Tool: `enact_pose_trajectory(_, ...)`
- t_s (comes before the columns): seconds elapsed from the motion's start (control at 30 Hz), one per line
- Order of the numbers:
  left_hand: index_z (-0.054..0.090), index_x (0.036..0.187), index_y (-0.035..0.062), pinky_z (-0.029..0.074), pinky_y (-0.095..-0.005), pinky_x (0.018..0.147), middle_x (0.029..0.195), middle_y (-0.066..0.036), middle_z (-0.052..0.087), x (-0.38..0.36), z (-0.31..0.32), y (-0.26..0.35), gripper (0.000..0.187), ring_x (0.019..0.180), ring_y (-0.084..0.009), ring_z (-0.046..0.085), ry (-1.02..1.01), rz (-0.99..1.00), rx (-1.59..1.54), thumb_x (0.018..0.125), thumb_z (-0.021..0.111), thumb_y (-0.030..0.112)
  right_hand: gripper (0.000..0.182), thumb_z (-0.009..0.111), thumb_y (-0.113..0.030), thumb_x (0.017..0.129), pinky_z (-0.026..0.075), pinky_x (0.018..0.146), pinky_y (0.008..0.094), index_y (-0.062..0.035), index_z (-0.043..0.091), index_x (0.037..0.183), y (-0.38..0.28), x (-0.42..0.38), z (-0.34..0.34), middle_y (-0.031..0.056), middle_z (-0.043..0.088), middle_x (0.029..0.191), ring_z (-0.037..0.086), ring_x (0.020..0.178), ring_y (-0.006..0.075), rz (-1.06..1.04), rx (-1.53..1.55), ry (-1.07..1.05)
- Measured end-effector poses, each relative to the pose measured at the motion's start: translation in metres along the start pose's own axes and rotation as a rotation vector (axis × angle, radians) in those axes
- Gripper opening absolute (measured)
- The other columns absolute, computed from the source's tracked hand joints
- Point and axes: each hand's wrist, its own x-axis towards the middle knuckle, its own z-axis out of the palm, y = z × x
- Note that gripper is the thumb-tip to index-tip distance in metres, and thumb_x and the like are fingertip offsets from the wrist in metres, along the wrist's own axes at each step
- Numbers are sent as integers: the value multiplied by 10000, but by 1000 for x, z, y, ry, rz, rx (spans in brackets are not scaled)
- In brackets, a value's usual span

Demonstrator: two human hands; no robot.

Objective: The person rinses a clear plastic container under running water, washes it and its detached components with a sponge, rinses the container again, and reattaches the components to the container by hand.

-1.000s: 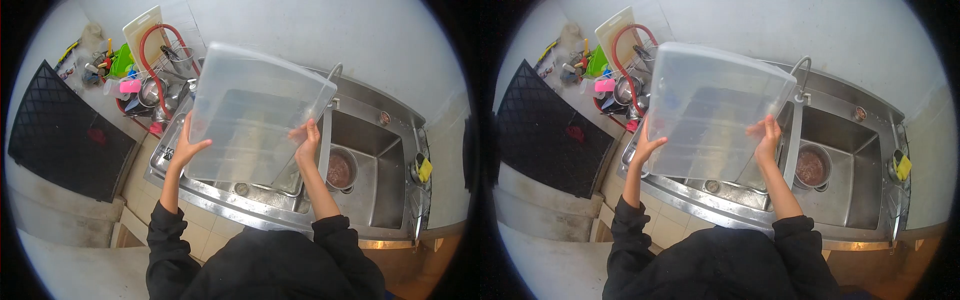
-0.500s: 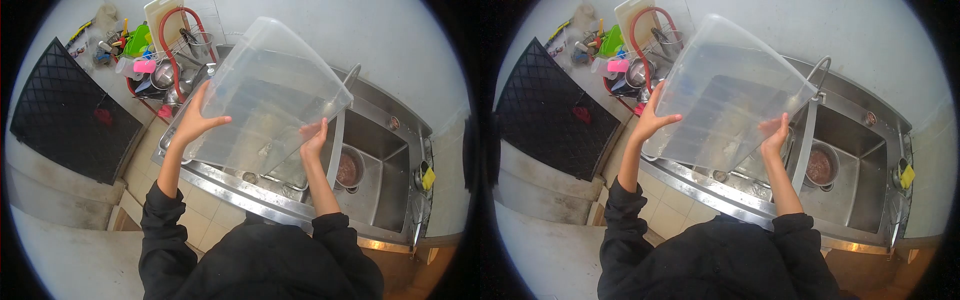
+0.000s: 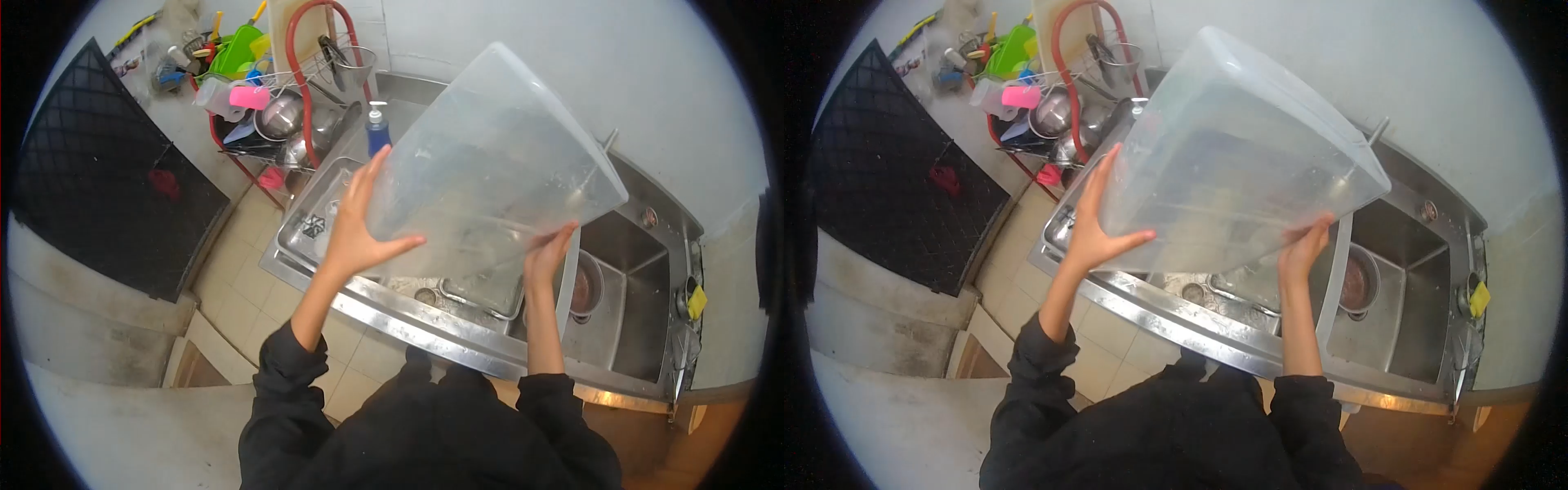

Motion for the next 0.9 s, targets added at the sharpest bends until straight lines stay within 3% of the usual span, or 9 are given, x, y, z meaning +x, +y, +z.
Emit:
enact_pose_trajectory(0.13, 270, 1338, 42, 260, -389, 1012, 1351, -168, 323, -36, -14, 6, 987, 1241, -289, 328, 84, -202, -61, 547, 781, 337, 386, 506, -487, 832, 369, 410, 201, -108, 469, 772, -48, -9, 51, -29, 459, 574, 454, 460, 70, -121, -84, 12)
enact_pose_trajectory(0.23, 303, 1315, 30, 269, -414, 995, 1328, -157, 341, -82, -48, 20, 830, 1229, -300, 332, 338, -106, 259, 649, 710, 312, 373, 579, -444, 802, 379, 402, 204, -84, 502, 742, -80, -19, 82, -30, 435, 503, 449, 421, 70, -247, -276, -291)
enact_pose_trajectory(0.33, 337, 1286, 19, 259, -435, 985, 1312, -173, 355, -123, -93, 56, 785, 1223, -305, 338, 555, -129, 389, 715, 553, 514, 377, 649, -432, 745, 353, 394, 200, -91, 515, 656, -104, -45, 121, -6, 449, 496, 465, 426, 77, -370, -393, -617)
enact_pose_trajectory(0.47, 333, 1278, -23, 244, -424, 992, 1259, -192, 408, -138, -115, 115, 893, 1182, -321, 372, 621, -354, 241, 714, 447, 660, 258, 692, -327, 666, 295, 372, 228, -143, 518, 621, -119, -87, 154, -6, 429, 488, 444, 409, 96, -1188, -631, -1290)
enact_pose_trajectory(0.63, 310, 1288, -51, 340, -379, 919, 1238, -215, 421, -158, -118, 127, 1022, 1101, -280, 455, 365, -700, -398, 657, 452, 741, 203, 573, -260, 725, 310, 418, 241, -158, 444, 606, -92, -164, 144, -41, 329, 486, 414, 437, 92, -1159, -416, -1625)
enact_pose_trajectory(0.7, 420, 1185, -74, 368, -334, 877, 1101, -208, 513, -173, -128, 121, 831, 1004, -257, 510, 343, -837, -305, 649, 516, 553, 201, 593, -211, 660, 243, 404, 226, -179, 413, 578, -78, -177, 142, -47, 282, 503, 388, 449, 70, -1158, -399, -1632)
enact_pose_trajectory(0.77, 475, 1134, -86, 382, -312, 856, 1033, -205, 559, -191, -130, 115, 736, 956, -246, 537, 317, -933, -274, 644, 548, 458, 197, 589, -236, 685, 290, 431, 235, -156, 426, 609, -67, -195, 139, -26, 324, 510, 417, 471, 98, -1142, -453, -1680)
enact_pose_trajectory(0.83, 524, 1023, -96, 396, -304, 828, 954, -203, 582, -210, -125, 97, 579, 900, -248, 550, 658, -945, -378, 605, 493, 303, 206, 585, -260, 710, 337, 458, 245, -133, 439, 640, -64, -200, 145, -6, 365, 516, 446, 493, 126, -1151, -510, -1737)
enact_pose_trajectory(0.9, 533, 995, -81, 407, -319, 823, 917, -176, 582, -249, -133, 63, 539, 886, -240, 551, 624, -848, -343, 607, 479, 288, 250, 610, -329, 728, 409, 537, 273, -100, 514, 753, -67, -195, 171, 40, 502, 654, 536, 618, 169, -716, -239, -1966)
